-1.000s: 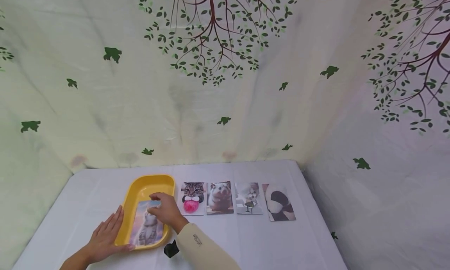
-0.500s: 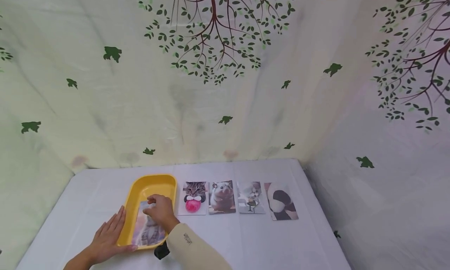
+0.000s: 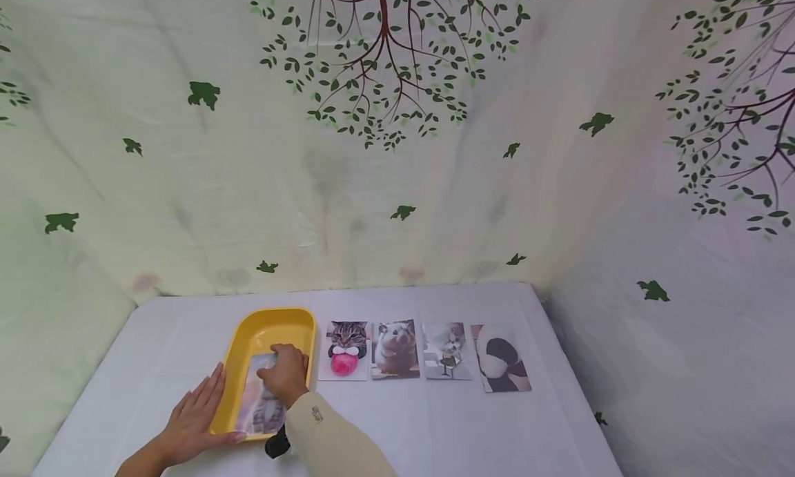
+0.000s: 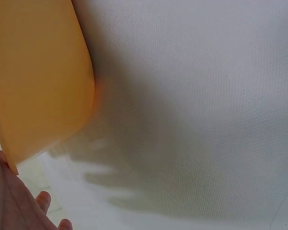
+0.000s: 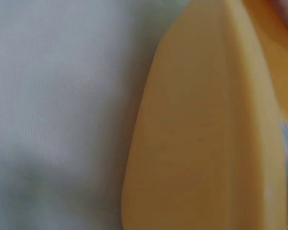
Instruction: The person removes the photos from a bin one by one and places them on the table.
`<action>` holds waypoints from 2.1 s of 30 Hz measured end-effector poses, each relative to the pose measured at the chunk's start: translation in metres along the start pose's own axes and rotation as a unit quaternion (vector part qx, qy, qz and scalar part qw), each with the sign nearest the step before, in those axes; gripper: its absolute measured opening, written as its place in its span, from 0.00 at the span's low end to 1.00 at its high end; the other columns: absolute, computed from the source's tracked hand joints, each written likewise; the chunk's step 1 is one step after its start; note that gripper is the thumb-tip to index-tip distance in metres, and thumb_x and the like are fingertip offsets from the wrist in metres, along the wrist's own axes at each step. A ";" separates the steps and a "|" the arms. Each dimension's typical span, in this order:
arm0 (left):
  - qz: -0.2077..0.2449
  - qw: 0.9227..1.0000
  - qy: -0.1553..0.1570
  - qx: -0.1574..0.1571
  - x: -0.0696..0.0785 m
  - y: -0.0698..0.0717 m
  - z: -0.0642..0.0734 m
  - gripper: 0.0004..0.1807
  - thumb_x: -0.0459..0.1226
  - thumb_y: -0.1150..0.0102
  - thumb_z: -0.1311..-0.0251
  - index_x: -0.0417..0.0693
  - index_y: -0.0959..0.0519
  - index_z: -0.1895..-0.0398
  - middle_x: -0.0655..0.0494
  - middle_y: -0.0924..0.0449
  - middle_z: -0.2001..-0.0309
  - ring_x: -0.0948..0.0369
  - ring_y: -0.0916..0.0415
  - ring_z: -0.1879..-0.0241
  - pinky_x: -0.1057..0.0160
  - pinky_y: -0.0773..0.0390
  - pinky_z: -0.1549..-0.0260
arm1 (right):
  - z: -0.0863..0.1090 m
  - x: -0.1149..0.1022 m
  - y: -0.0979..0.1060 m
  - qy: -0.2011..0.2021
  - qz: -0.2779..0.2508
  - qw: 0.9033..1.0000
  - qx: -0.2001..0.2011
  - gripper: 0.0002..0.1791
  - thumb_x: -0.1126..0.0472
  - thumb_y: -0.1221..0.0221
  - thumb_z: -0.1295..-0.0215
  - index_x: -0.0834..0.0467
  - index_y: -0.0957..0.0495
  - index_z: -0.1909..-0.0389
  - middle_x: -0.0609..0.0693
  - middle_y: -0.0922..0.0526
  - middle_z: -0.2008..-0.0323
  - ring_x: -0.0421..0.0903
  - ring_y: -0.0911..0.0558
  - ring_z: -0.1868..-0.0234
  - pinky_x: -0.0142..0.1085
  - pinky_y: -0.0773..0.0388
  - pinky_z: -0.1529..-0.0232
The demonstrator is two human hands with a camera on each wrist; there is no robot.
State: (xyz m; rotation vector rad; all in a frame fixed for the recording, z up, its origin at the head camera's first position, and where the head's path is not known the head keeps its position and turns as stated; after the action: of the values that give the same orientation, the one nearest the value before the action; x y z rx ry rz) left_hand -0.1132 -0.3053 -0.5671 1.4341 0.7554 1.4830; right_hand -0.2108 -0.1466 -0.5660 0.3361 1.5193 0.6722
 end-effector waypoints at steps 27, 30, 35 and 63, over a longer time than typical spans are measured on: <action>-0.007 0.999 0.029 -0.034 0.002 0.002 -0.001 0.70 0.66 0.38 0.56 0.33 0.66 0.26 0.37 0.64 0.25 0.35 0.61 0.30 0.29 0.61 0.38 | -0.007 0.010 -0.011 -0.030 -0.043 0.999 0.010 0.24 0.53 0.32 0.44 0.55 0.20 0.46 0.41 0.18 0.52 0.41 0.23 0.47 0.39 0.34 0.41; -0.004 0.999 0.028 -0.034 0.003 0.003 -0.001 0.70 0.66 0.38 0.56 0.32 0.66 0.26 0.36 0.63 0.25 0.34 0.61 0.30 0.29 0.61 0.38 | -0.006 0.009 -0.010 -0.015 -0.063 0.998 0.019 0.22 0.55 0.31 0.44 0.56 0.18 0.49 0.40 0.17 0.56 0.39 0.22 0.50 0.40 0.35 0.40; -0.010 0.999 0.027 -0.032 0.003 0.002 -0.001 0.70 0.66 0.38 0.56 0.33 0.66 0.26 0.37 0.63 0.25 0.35 0.60 0.31 0.30 0.60 0.38 | -0.004 0.007 -0.005 0.014 -0.087 0.996 0.033 0.18 0.60 0.31 0.45 0.56 0.17 0.52 0.38 0.16 0.63 0.37 0.22 0.52 0.41 0.37 0.41; -0.019 1.000 -0.004 -0.002 0.001 0.004 0.003 0.69 0.65 0.37 0.55 0.35 0.67 0.25 0.42 0.70 0.23 0.35 0.56 0.32 0.30 0.55 0.39 | 0.006 -0.001 0.025 0.022 -0.222 0.975 -0.016 0.02 0.59 0.34 0.41 0.53 0.14 0.68 0.37 0.18 0.70 0.33 0.23 0.66 0.28 0.23 0.58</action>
State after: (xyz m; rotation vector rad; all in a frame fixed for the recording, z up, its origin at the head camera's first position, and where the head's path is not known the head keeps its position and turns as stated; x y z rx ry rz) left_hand -0.1112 -0.3061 -0.5629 1.4138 0.7698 1.4484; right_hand -0.2100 -0.1269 -0.5498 -0.0484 1.5546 0.3491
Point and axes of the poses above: each hand's wrist, its own z-axis away from the middle knuckle, its own y-axis out of the back of the hand, x = y × z, the point moved 2 cm from there along -z, towards the middle knuckle
